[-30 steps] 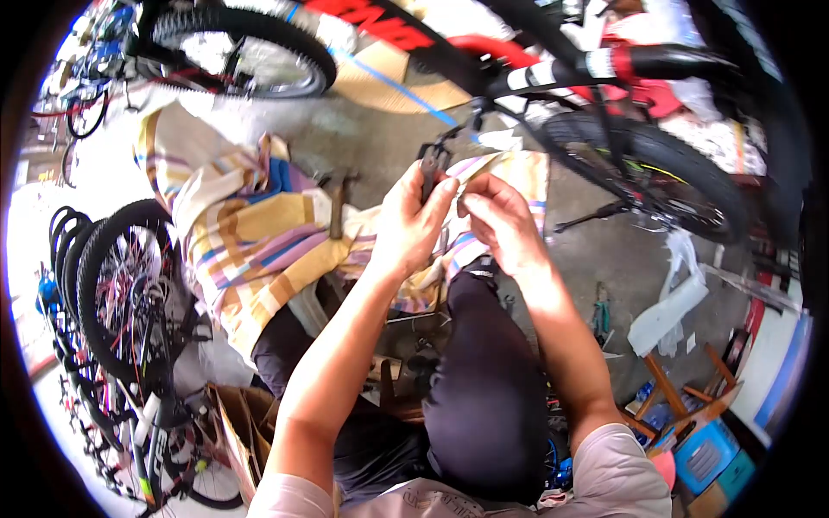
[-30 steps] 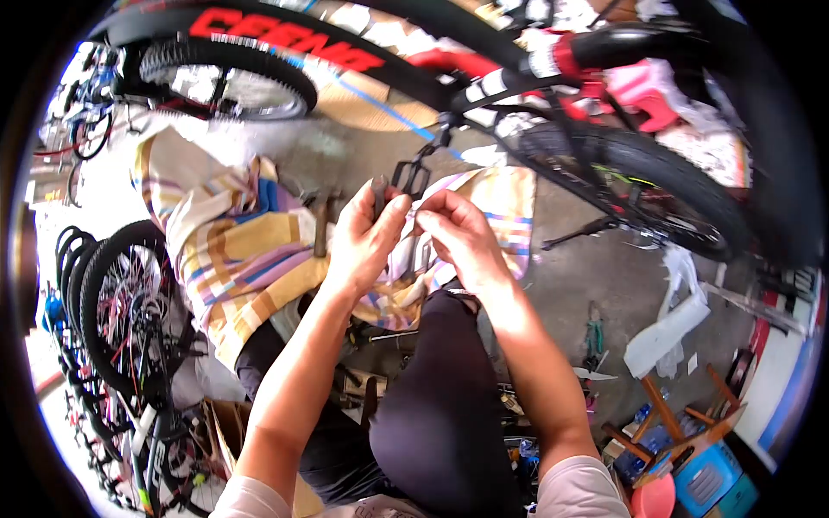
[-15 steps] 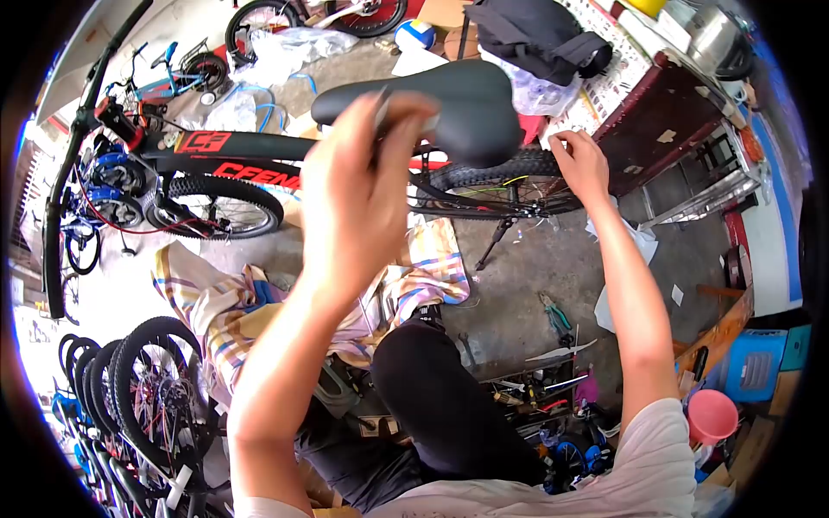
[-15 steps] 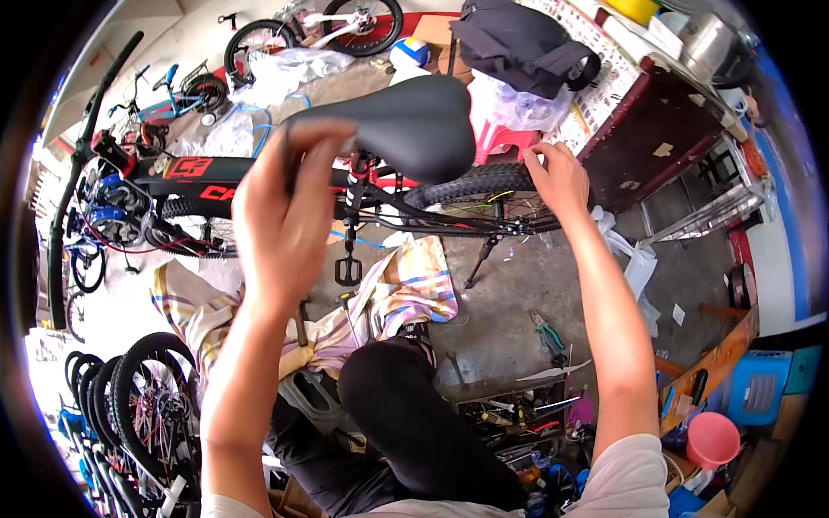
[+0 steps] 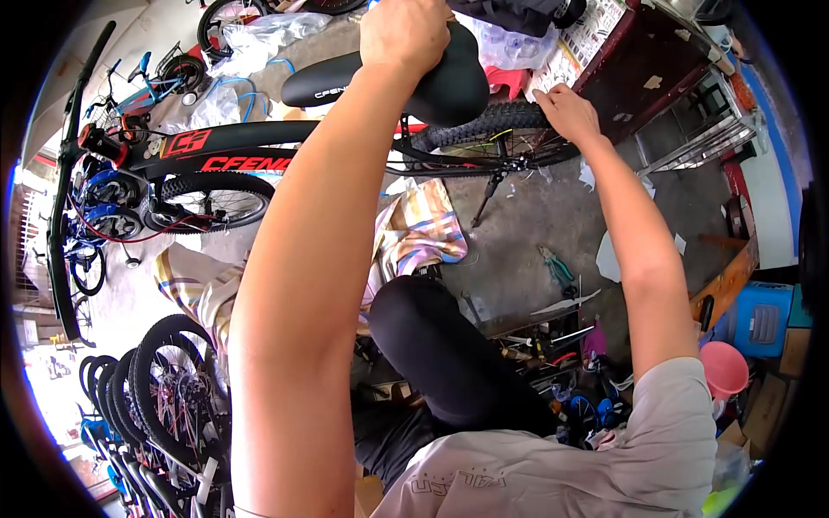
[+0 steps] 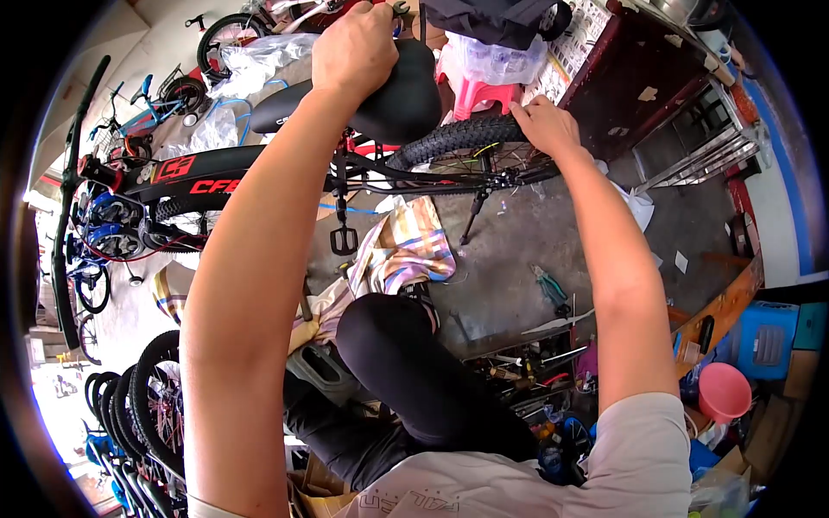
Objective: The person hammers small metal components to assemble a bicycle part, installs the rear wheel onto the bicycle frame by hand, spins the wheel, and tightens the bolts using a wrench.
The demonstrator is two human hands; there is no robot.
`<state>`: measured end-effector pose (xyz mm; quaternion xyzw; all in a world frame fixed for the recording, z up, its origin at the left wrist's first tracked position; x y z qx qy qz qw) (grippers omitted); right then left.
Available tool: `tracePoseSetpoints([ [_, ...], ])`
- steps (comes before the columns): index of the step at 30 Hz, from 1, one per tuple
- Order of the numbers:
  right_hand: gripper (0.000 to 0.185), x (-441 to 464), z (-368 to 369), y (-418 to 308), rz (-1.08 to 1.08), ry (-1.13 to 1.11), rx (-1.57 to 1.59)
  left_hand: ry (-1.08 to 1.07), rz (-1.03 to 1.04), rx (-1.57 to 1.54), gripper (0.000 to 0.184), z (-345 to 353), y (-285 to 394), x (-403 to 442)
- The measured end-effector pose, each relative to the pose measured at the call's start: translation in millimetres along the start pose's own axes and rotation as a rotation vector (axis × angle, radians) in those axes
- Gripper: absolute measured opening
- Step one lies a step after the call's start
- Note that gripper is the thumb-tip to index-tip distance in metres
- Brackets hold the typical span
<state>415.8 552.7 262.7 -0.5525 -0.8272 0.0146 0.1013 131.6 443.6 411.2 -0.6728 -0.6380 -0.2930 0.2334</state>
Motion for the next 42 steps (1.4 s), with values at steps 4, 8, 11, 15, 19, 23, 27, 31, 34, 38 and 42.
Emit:
tracePoseSetpoints([
  [4,0.067,-19.7,-18.9,-10.5,-0.025,-0.138,0.04,-0.019,-0.046,-0.053,0.015,-27.4,12.1,-16.5],
  [8,0.054,-51.3,-43.4,-34.4,-0.283,-0.182,-0.086,0.131,0.011,-0.1,0.019,-51.1,17.3,-44.3],
  [11,0.046,-68.7,-37.2,-37.4,-0.324,-0.141,-0.357,0.094,0.022,-0.035,0.011,-66.3,29.3,-66.4],
  [15,0.04,-90.9,-41.3,-45.5,-0.352,-0.153,-0.308,0.105,0.031,-0.069,0.007,-84.5,37.1,-85.7],
  [19,0.041,-119.3,-50.8,-70.7,-0.413,-0.191,-0.316,0.099,0.074,-0.048,0.007,-108.8,49.9,-107.0],
  [23,0.042,-149.0,-55.4,-79.9,-0.424,-0.214,-0.319,0.093,0.101,-0.006,0.011,-131.2,61.1,-129.8],
  [27,0.044,-187.9,-63.3,-83.5,-0.45,-0.344,-0.301,0.025,0.148,-0.057,0.025,-159.1,70.0,-152.1],
  [31,0.047,-218.7,-63.1,-78.4,-0.461,-0.293,-0.175,0.034,0.209,-0.256,0.038,-169.3,71.0,-165.2],
  [34,0.053,-224.2,-64.9,-66.4,-0.474,-0.107,-0.018,-0.114,0.201,-0.342,0.035,-167.9,78.5,-161.3],
  [38,0.055,-235.3,-70.3,-57.8,-0.473,-0.081,0.041,-0.455,0.08,-0.524,0.028,-150.5,82.8,-126.3],
  [42,0.057,-247.0,-67.1,-61.8,-0.477,-0.097,0.037,-0.658,0.276,-0.604,0.018,-68.2,104.0,-62.0],
])
Point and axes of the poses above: each hand's wrist, its own x-axis towards the middle knuckle, its own z-axis out of the palm, y = z × x, the point moved 4 cm from there along x, towards the middle knuckle, and after that the axes turned 3 degrees about z, right-handed, at the moved point
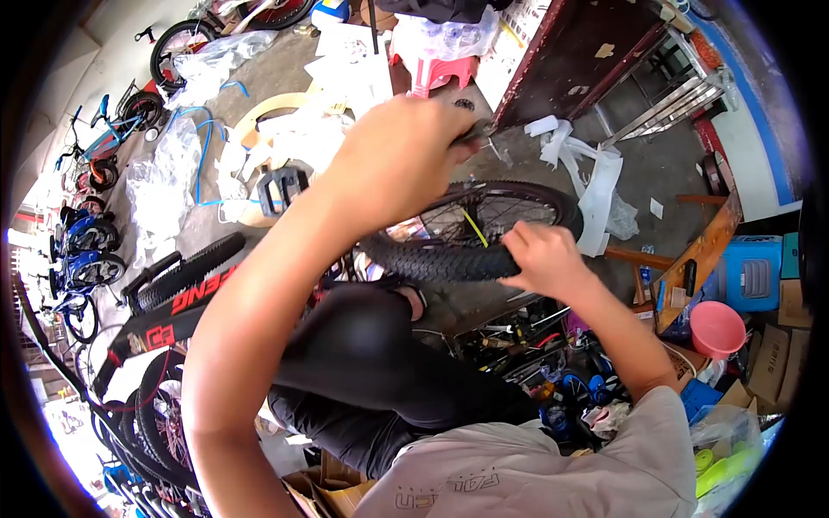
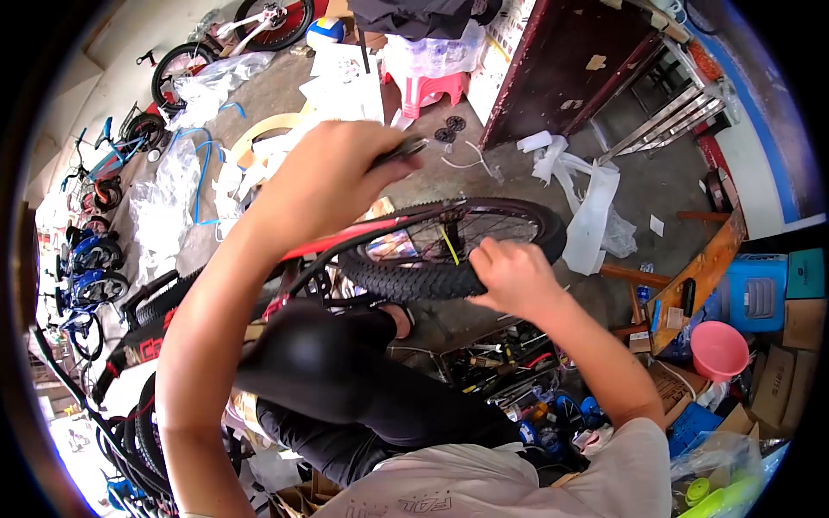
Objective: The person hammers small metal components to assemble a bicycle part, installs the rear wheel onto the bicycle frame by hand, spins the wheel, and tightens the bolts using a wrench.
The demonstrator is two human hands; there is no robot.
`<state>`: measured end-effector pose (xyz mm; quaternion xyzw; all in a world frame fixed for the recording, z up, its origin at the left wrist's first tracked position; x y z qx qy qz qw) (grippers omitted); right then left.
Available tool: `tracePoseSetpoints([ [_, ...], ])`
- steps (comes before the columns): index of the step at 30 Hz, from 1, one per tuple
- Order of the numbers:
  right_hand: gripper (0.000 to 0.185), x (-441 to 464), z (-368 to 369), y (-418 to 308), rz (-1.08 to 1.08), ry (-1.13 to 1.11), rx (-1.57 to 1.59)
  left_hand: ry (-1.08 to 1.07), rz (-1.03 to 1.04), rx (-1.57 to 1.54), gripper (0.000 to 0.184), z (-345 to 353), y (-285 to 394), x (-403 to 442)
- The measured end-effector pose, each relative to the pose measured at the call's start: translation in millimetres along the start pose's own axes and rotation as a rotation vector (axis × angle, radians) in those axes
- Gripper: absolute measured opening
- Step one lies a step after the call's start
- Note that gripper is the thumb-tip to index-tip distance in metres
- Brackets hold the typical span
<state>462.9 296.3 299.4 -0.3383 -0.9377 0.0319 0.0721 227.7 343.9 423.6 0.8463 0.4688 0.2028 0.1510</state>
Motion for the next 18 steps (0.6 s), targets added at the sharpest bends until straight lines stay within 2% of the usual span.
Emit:
tracePoseSetpoints([
  [2,0.059,-9.4,5.1,-10.8,0.028,-0.012,-0.027,-0.126,-0.034,-0.148,0.023,33.3,-24.5,50.7],
  [4,0.059,-11.0,4.7,-13.4,0.038,-0.011,-0.029,-0.125,-0.058,0.007,0.025,82.0,-53.4,83.0],
  [5,0.057,-12.0,4.0,-15.3,0.032,-0.026,-0.021,-0.126,-0.047,0.009,0.025,101.6,-61.5,86.5],
  [7,0.056,-14.1,4.5,-13.9,0.015,-0.058,-0.006,-0.295,-0.147,0.08,0.027,138.0,-78.2,96.6],
  [13,0.057,-21.8,2.8,-2.7,-0.02,0.012,0.079,-0.271,-0.051,-0.192,0.02,193.2,-110.3,84.6],
  [18,0.057,-25.9,5.5,4.8,-0.023,0.013,0.108,-0.344,-0.083,-0.2,0.019,225.8,-131.1,83.6],
])
Point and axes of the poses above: each hand's wrist, its own x-axis towards the middle knuckle, its own z-axis out of the palm, y = z × x, the point moved 4 cm from there along x, towards the middle knuckle, and after that the axes turned 3 degrees about z, right-handed, at the moved point
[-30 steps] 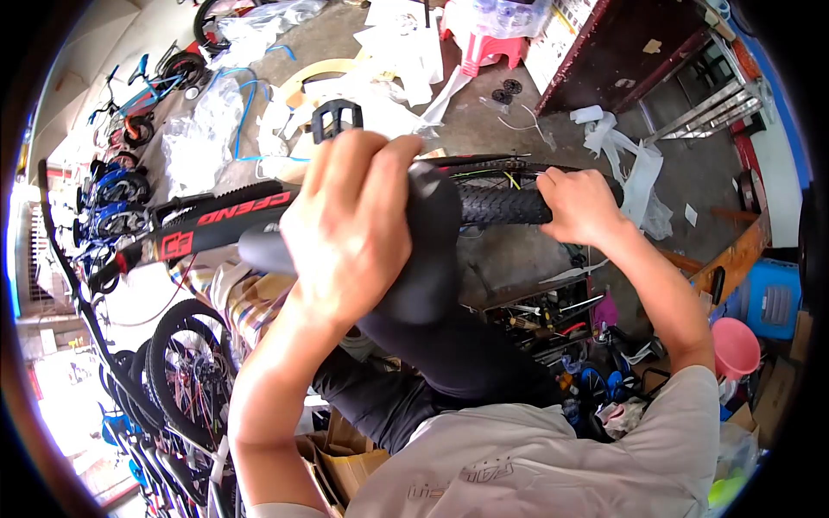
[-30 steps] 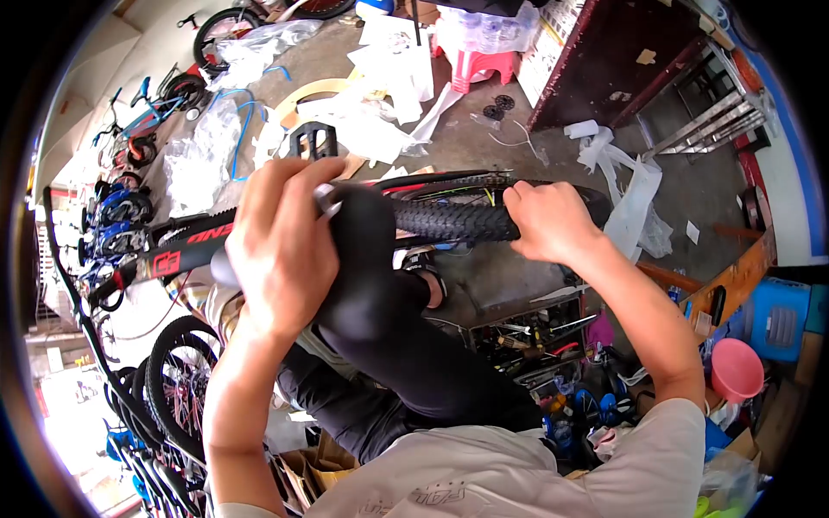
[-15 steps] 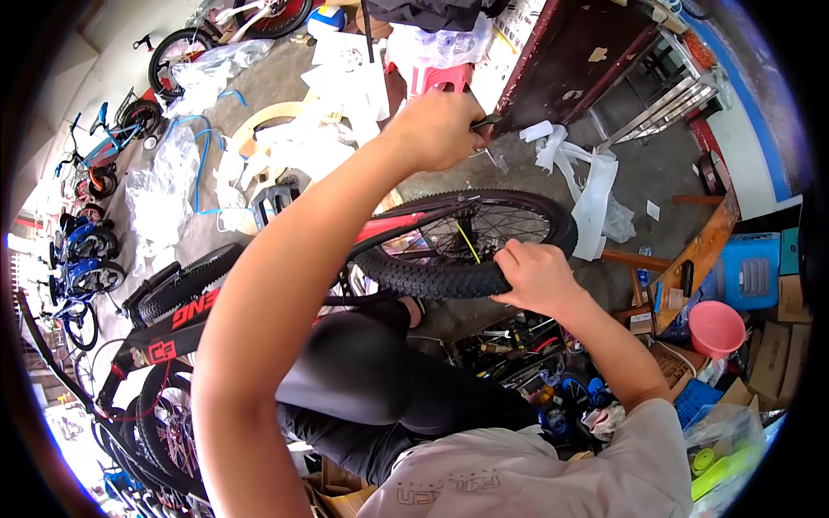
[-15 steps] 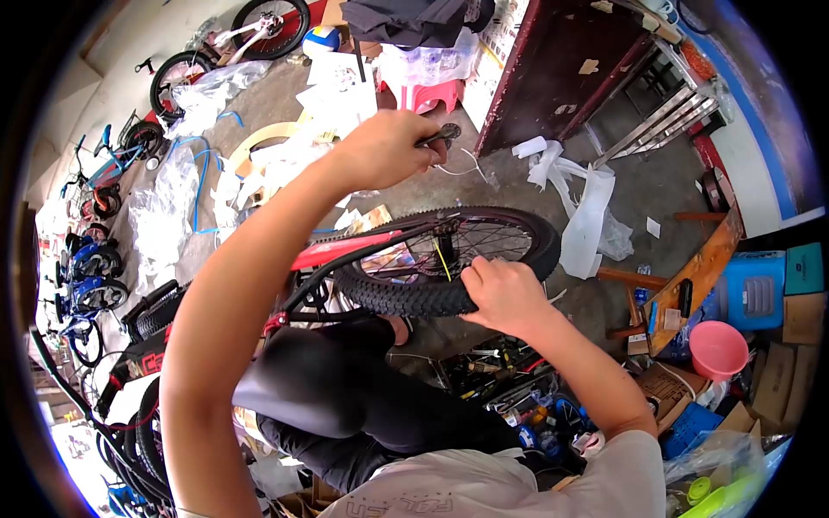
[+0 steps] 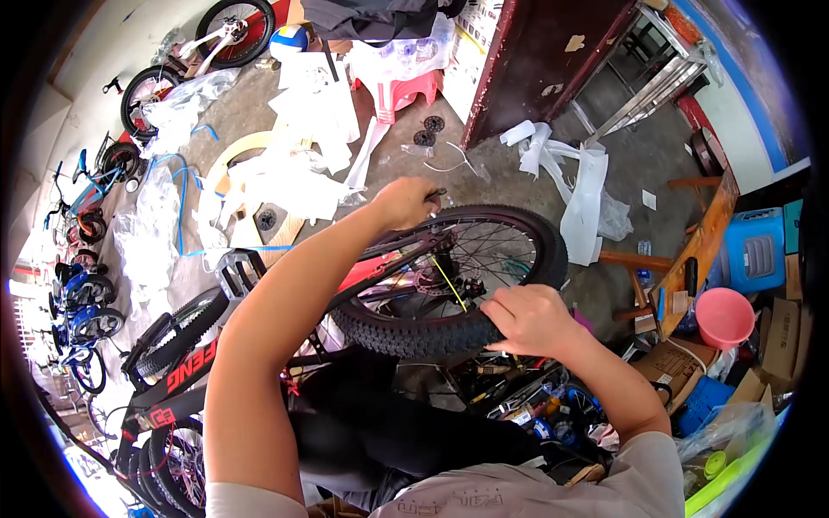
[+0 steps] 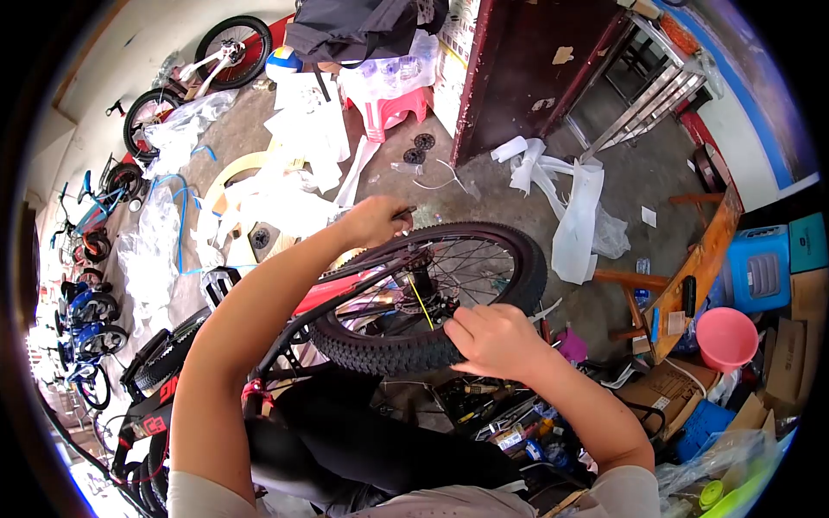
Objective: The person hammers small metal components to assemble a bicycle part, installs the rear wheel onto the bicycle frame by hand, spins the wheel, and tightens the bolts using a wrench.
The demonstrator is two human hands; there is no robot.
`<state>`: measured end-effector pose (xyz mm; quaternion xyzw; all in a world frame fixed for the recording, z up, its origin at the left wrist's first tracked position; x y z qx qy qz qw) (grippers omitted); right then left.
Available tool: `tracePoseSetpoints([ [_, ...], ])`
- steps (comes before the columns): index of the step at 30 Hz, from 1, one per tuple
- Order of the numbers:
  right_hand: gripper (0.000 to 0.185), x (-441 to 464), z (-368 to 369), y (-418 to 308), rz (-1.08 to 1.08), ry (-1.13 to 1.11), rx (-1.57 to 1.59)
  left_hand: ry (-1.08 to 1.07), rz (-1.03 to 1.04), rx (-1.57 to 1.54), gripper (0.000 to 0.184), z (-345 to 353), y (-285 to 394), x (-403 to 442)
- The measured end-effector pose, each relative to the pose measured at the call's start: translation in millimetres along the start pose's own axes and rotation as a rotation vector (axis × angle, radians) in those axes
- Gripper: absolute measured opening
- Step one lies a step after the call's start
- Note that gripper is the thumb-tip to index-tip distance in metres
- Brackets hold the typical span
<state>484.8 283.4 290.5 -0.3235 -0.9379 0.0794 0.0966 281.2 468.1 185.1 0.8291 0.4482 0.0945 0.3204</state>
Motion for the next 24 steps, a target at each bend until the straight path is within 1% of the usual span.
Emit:
tracePoseSetpoints([
  [2,0.056,0.5,-2.7,-1.1,-0.005,0.012,0.034,-0.16,0.044,-0.117,0.02,16.7,-10.5,10.0],
  [4,0.056,0.3,0.2,-0.8,-0.003,-0.005,0.035,-0.164,0.064,-0.133,0.021,30.0,-16.7,17.1],
  [6,0.056,0.7,-0.5,-0.7,-0.027,0.013,0.024,-0.213,0.031,-0.19,0.021,44.2,-19.6,23.0],
  [8,0.055,-0.8,2.5,2.6,-0.016,0.019,0.015,-0.203,0.059,-0.222,0.021,56.0,-18.0,22.6],
  [10,0.055,-0.5,0.4,1.8,-0.036,0.037,0.025,-0.124,0.078,-0.283,0.022,72.1,-19.5,20.4],
  [11,0.055,0.3,0.1,3.0,-0.021,0.025,0.029,-0.075,0.003,-0.269,0.02,78.2,-22.0,19.2],
  [12,0.055,1.5,-0.8,3.4,-0.034,0.006,0.012,-0.085,0.009,-0.281,0.02,83.2,-22.4,17.8],
  [14,0.055,2.4,-3.1,-0.2,-0.047,-0.026,0.0,0.082,-0.088,-0.433,0.018,82.9,-27.7,11.5],
  [17,0.053,13.4,-9.8,4.9,-0.044,-0.06,0.07,0.086,-0.144,-0.465,0.018,79.5,-32.2,5.3],
  [19,0.053,28.5,-21.0,28.9,-0.01,-0.051,0.63,0.085,-0.176,-0.487,0.019,78.1,-36.0,4.4],
  [20,0.044,34.5,-13.5,47.8,0.033,0.039,0.73,0.095,-0.173,-0.536,0.02,81.0,-37.3,4.4],
  [21,0.032,34.0,-13.4,67.4,0.382,-0.068,0.758,0.098,-0.169,-0.588,0.021,86.0,-37.2,3.8],
  [22,0.023,46.8,-13.1,85.4,0.587,-0.058,0.662,0.097,-0.17,-0.59,0.021,86.0,-35.0,4.3],
  [23,0.024,60.0,-8.1,102.0,0.635,0.017,0.6,0.108,-0.184,-0.632,0.021,82.4,-33.1,6.6],
  [24,0.026,59.2,14.2,125.7,0.704,0.132,0.649,0.115,-0.195,-0.67,0.021,80.3,-32.0,8.8],
])
Point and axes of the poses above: each hand's wrist, its own x-axis towards the middle knuckle, its own z-axis out of the palm, y = z × x, the point moved 4 cm from there along x, towards the middle knuckle, and after that the axes turned 3 degrees about z, right-handed, at the moved point
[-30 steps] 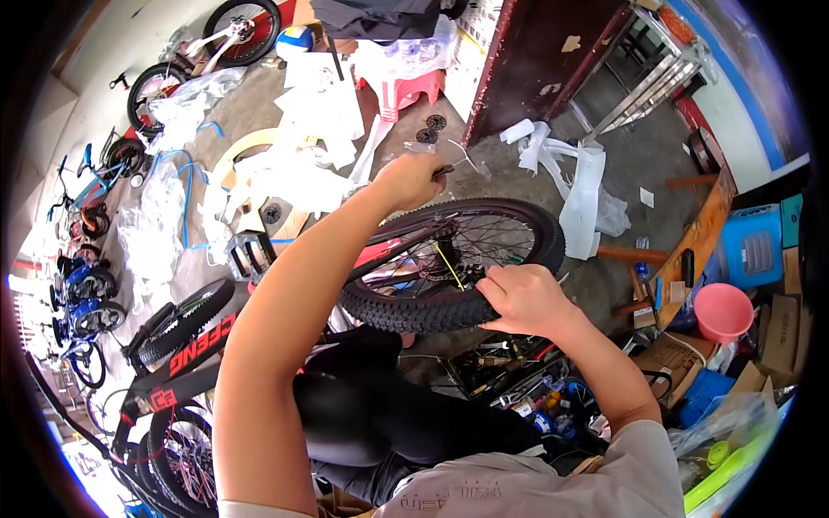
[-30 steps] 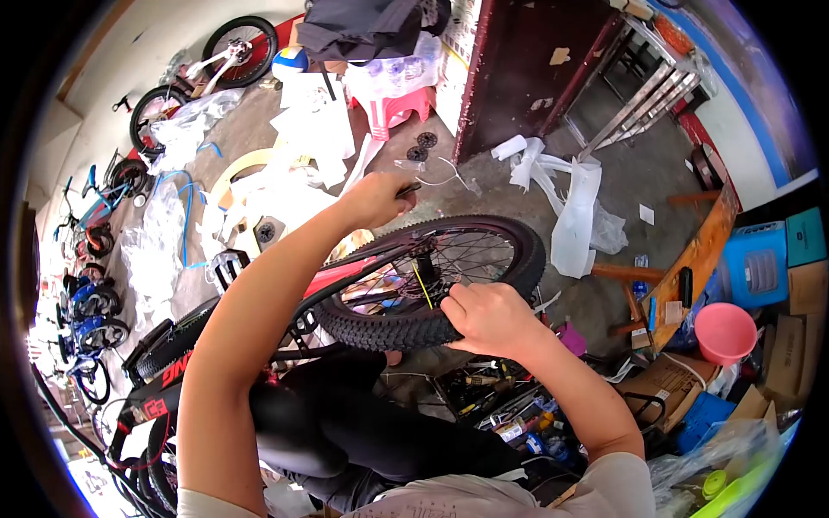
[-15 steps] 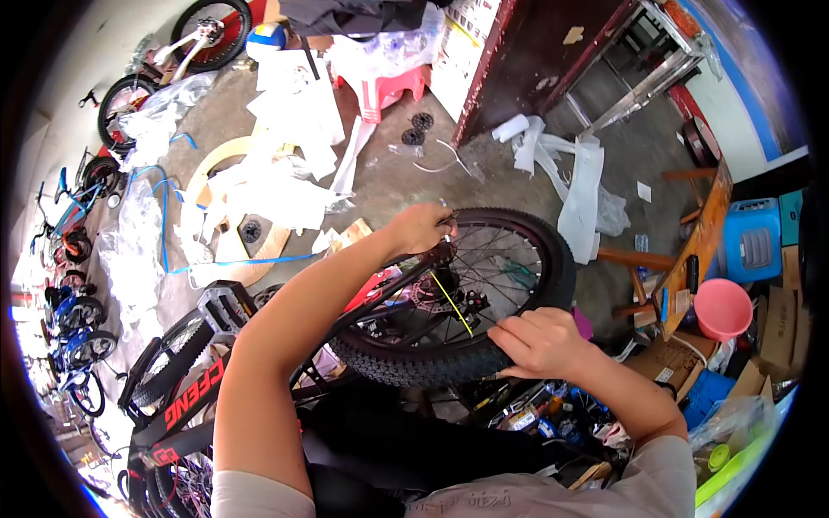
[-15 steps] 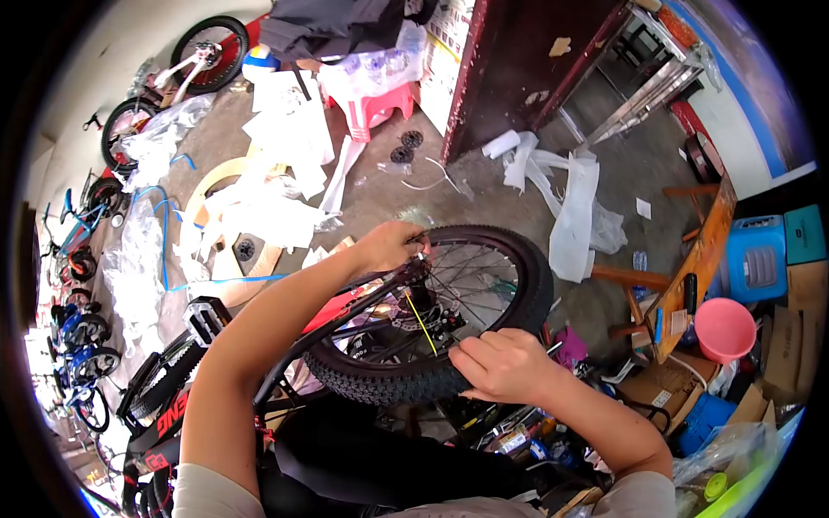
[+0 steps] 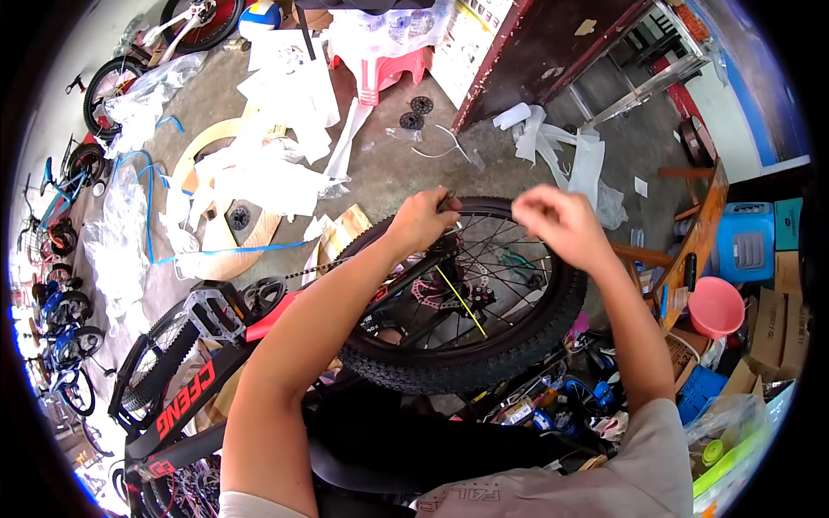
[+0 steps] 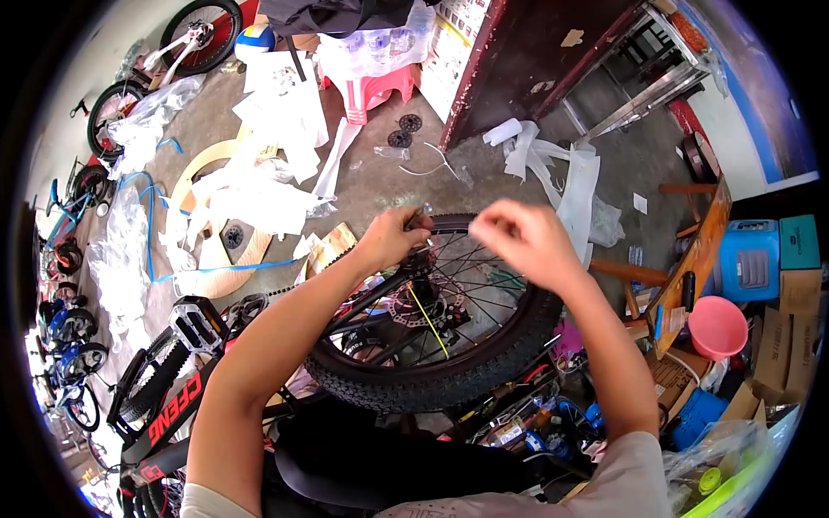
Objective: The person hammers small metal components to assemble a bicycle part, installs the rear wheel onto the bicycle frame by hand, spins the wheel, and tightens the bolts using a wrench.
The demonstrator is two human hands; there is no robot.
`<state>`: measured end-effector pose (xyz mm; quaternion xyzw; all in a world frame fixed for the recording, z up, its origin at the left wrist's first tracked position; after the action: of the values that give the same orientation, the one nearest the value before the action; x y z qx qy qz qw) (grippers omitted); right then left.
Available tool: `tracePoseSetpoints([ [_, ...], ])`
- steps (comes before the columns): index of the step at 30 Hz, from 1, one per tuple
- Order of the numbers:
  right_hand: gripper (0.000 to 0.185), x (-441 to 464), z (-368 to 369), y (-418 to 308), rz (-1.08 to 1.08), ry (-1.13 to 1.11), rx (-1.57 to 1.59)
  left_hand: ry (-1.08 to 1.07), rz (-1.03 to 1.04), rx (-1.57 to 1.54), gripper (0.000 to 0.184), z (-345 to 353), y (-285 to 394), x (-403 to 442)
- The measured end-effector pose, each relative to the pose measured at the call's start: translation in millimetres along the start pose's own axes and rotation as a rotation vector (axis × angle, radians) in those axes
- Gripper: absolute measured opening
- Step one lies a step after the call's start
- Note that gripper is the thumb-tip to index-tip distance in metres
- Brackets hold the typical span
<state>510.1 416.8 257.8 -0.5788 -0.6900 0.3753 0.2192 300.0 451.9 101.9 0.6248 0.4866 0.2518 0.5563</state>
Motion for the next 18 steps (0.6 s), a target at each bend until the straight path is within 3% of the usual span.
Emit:
tracePoseSetpoints([
  [2,0.031,20.0,6.1,27.2,0.025,0.185,-0.069,-0.001,0.025,0.064,0.021,2.0,-0.6,6.7],
  [4,0.034,29.0,21.6,39.1,-0.016,0.137,-0.192,0.002,0.047,0.126,0.021,1.6,-0.6,9.1],
  [6,0.034,26.6,17.1,34.3,0.101,0.069,-0.354,-0.032,-0.032,0.12,0.02,1.8,-5.7,7.7],
  [8,0.033,28.5,8.2,38.0,0.067,0.322,-0.31,-0.08,-0.075,0.062,0.016,5.5,-11.8,9.9],
  [13,0.031,33.2,8.8,50.3,0.106,0.231,-0.441,-0.196,-0.246,-0.027,0.013,3.7,-0.7,16.2],
  [18,0.03,32.1,11.0,52.8,0.117,0.22,-0.451,-0.259,-0.207,0.043,0.017,4.9,-1.6,26.6],
])
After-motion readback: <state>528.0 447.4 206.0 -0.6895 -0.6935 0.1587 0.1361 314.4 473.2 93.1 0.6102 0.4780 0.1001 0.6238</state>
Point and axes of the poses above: each hand's wrist, its own x-axis towards the middle knuckle, its own z-axis out of the palm, y = z × x, the point moved 4 cm from there along x, towards the middle knuckle, and after that the axes turned 3 degrees about z, right-handed, at the moved point
